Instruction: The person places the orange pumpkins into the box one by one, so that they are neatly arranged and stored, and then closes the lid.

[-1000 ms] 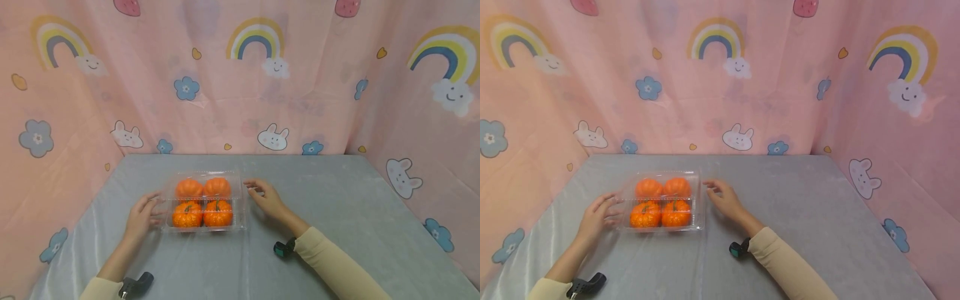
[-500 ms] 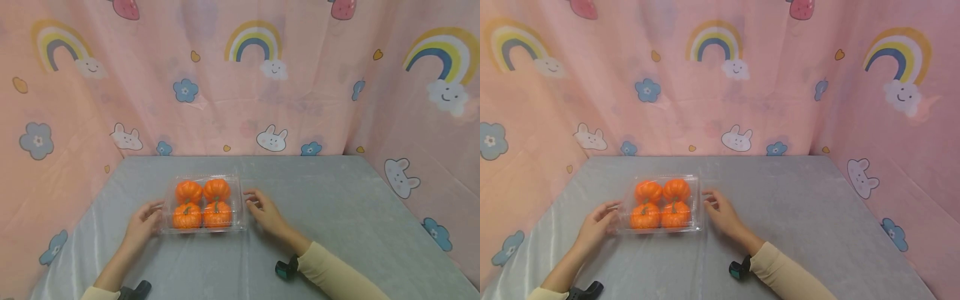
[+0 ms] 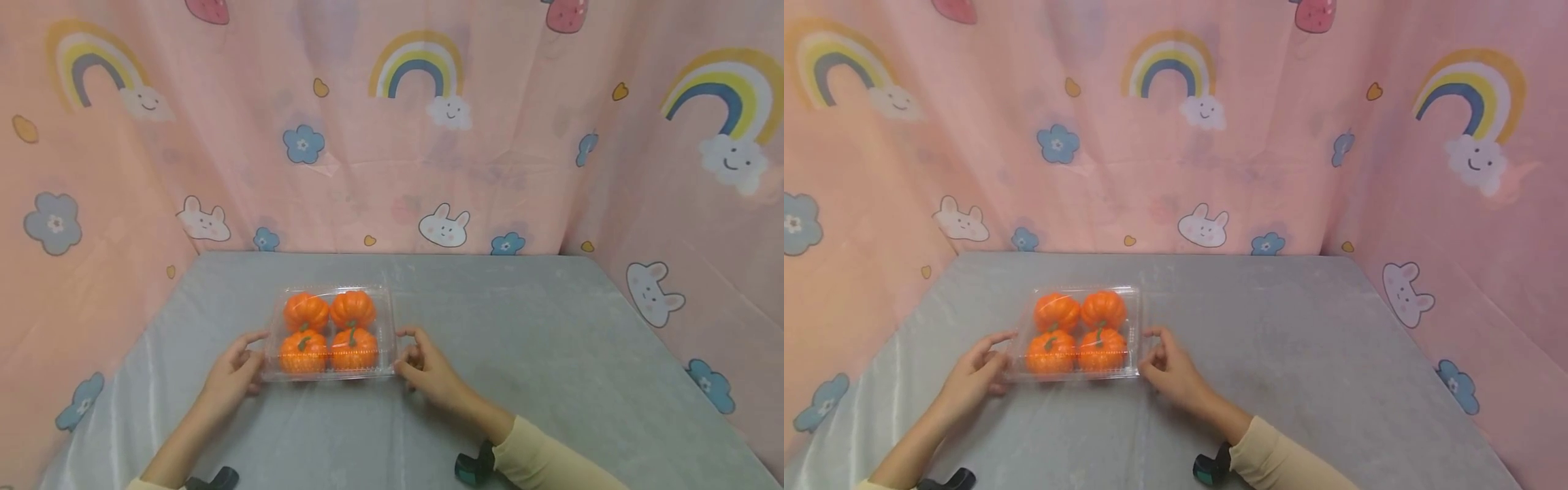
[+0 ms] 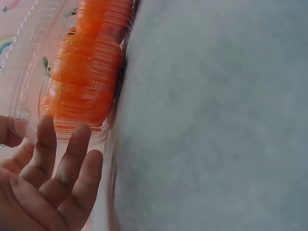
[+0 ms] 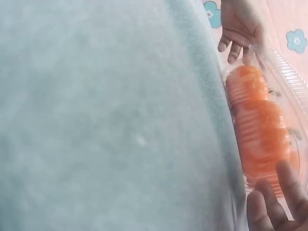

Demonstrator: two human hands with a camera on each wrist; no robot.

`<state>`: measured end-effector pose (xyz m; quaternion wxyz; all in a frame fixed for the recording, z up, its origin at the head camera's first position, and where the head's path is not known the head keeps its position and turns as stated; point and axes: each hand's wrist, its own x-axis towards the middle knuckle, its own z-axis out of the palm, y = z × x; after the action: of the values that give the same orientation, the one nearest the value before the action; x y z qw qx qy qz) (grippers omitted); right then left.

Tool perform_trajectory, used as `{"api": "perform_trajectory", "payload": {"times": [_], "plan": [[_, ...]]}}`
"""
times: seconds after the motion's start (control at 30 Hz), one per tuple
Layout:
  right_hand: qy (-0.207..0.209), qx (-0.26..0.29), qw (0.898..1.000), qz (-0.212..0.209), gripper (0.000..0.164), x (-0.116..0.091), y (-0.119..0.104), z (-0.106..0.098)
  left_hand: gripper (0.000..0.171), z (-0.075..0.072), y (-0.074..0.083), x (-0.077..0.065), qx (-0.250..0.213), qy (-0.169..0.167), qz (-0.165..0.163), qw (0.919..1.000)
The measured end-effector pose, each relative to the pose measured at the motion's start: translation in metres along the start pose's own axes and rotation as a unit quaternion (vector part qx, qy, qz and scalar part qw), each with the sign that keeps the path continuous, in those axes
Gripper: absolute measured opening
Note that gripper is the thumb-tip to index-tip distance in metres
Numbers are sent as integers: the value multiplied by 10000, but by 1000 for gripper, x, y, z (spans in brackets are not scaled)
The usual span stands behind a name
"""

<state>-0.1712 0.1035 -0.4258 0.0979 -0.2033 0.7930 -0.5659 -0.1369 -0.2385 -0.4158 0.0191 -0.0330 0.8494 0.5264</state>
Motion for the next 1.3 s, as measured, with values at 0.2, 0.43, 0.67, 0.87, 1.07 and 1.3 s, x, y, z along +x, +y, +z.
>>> {"api": "perform_trajectory", "payload": {"times": [0.2,0.43,0.67,0.87,1.07,1.3], "plan": [[-60,302,9995,80,47,-1,0,4,48,-3,-1,-1,-294,-314,23,9991],[-82,510,9983,256,49,-1,-1,5,62,-5,-4,-2,-777,-858,11,9933],[-191,822,9959,316,50,0,0,6,67,-1,-4,-3,-1011,-982,-87,9900],[-208,1175,9920,418,53,0,2,8,66,1,-4,-4,-1188,-875,-222,9888],[-33,1503,9868,608,55,-1,5,13,67,3,-2,-4,-1169,-694,-321,9902],[128,1523,9853,762,57,-2,3,15,67,4,-3,-4,-1124,-716,-246,9908]]}}
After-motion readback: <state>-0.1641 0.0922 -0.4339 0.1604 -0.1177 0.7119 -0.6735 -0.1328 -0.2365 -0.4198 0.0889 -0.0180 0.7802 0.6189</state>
